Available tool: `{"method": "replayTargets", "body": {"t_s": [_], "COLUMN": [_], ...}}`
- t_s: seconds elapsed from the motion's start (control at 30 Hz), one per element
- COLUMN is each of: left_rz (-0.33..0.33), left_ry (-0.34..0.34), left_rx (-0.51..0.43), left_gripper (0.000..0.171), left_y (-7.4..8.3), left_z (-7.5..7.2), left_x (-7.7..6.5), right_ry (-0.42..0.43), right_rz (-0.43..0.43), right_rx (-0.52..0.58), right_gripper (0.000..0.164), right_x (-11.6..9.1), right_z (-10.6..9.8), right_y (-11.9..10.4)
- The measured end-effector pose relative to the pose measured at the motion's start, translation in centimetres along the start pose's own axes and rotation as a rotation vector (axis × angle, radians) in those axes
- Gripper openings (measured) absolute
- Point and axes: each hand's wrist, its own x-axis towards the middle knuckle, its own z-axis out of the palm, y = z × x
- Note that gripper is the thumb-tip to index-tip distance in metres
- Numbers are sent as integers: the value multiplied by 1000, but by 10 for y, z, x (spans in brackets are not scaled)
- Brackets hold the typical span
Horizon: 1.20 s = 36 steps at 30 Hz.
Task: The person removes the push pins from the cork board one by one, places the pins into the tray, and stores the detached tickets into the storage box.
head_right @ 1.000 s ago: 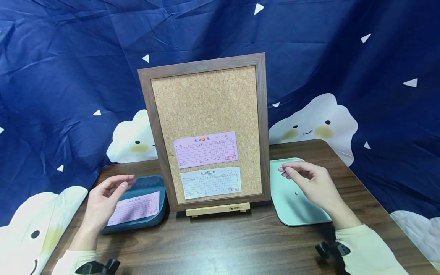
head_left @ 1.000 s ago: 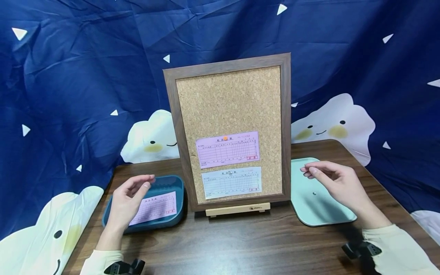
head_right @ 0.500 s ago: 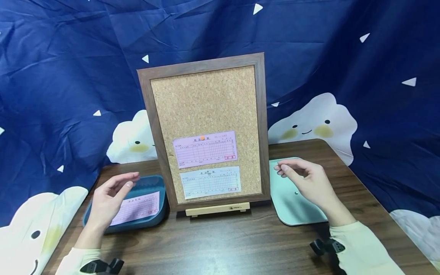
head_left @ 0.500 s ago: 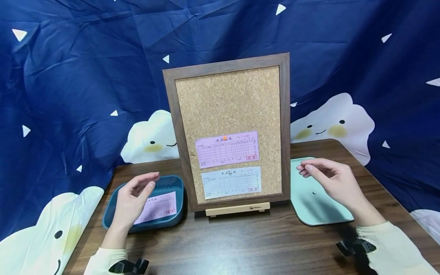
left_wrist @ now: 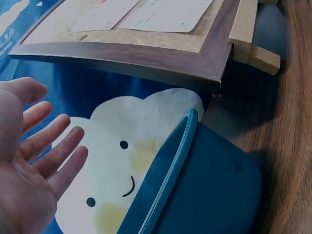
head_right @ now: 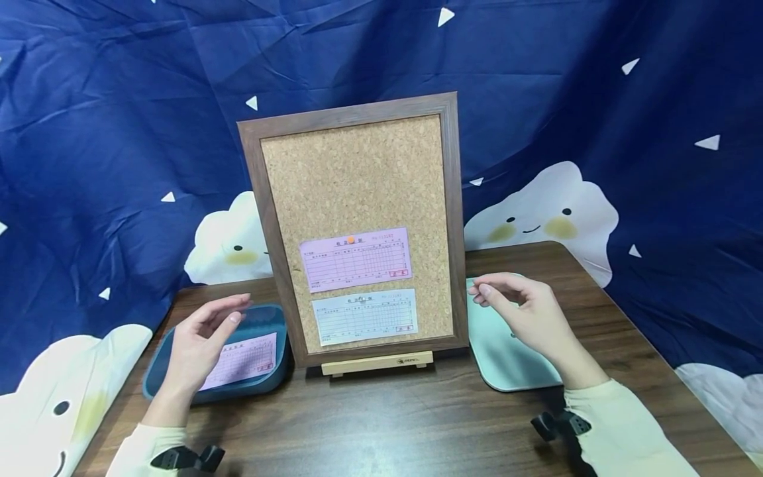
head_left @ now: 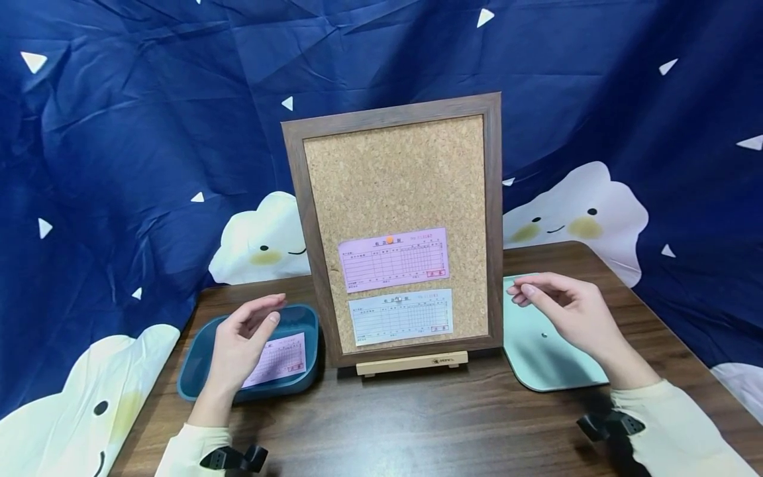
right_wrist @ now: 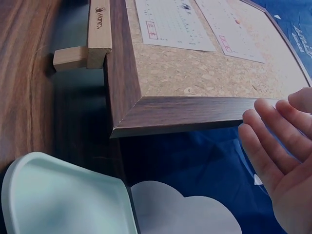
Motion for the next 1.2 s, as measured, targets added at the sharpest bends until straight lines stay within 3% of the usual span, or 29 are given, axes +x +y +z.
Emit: {"method": "replayTargets", "body": {"t_s": [0.77,1.2], "left_rz": [133,105], "left_ry": [-38,-49], "left_rx": [-101,-115], "left_gripper": [34,35], "left_y": [5,7], "left_z": [20,25], "left_x": [11,16], "right_ry": [-17,-9], "right_rz": [-26,-29], "right_rx": [169,227], "right_gripper": [17,18], "right_x": [14,18], "right_z": [20,30], "right_y": [-6,-11]}}
